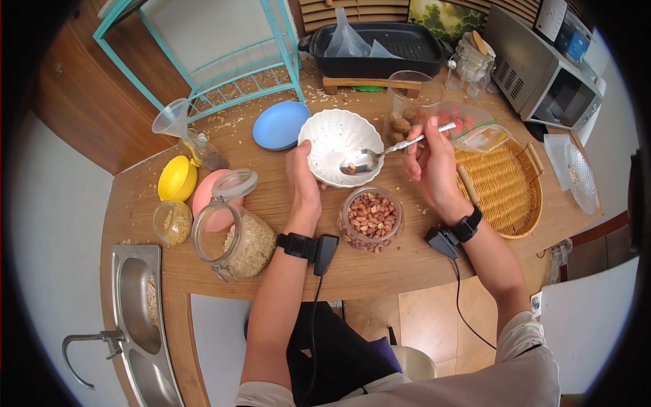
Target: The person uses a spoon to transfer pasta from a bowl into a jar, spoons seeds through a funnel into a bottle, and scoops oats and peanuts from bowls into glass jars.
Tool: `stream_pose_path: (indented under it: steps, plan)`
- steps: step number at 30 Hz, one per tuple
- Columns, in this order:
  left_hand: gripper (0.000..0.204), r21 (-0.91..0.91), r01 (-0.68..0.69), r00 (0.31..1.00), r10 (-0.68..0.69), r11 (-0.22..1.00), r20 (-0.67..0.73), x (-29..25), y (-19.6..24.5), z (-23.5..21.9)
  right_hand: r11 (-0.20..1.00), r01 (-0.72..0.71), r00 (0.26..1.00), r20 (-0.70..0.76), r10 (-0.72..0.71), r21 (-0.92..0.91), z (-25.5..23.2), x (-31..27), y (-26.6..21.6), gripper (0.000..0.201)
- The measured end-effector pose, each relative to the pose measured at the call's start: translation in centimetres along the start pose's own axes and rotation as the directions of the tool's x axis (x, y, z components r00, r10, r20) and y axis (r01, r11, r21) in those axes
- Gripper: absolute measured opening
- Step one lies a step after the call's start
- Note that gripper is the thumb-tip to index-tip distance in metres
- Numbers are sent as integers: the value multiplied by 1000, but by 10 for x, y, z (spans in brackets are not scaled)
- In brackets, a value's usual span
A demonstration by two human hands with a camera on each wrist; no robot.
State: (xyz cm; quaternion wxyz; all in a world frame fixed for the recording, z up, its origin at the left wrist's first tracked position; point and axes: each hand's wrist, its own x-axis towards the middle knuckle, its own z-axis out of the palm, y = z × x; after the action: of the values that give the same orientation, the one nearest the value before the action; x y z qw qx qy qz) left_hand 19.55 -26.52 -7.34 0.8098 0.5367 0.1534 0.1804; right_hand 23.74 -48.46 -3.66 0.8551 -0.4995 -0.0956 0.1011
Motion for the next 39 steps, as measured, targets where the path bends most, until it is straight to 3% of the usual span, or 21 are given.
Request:
stream_pose_path:
  steps: [10,15,24,28,31,33,39]
  plan:
    - [59,104,41,998,-37,994,-42,1,0,-5,997,69,996,55,-71,43,6,-7,0,50]
    - [60,124,34,998,-27,992,-61,-1,2,-4,969,184,973,107,-203,164,8,-5,-1,54]
    - [61,108,43,998,-39,993,-45,1,0,-5,937,314,916,210,-342,155,8,-3,-6,55]
    - [60,106,31,998,-25,994,-62,-1,1,-4,936,314,924,176,-340,160,8,-6,-3,53]
    - [58,83,27,999,-24,996,-40,-3,4,-3,938,343,928,141,-345,44,7,-6,3,48]
    - [58,85,30,999,-27,996,-36,-1,3,-4,933,338,927,215,-307,-125,1,-1,10,46]
    - [56,92,36,999,-33,995,-36,-1,3,-4,923,257,947,267,-181,-285,4,6,8,45]
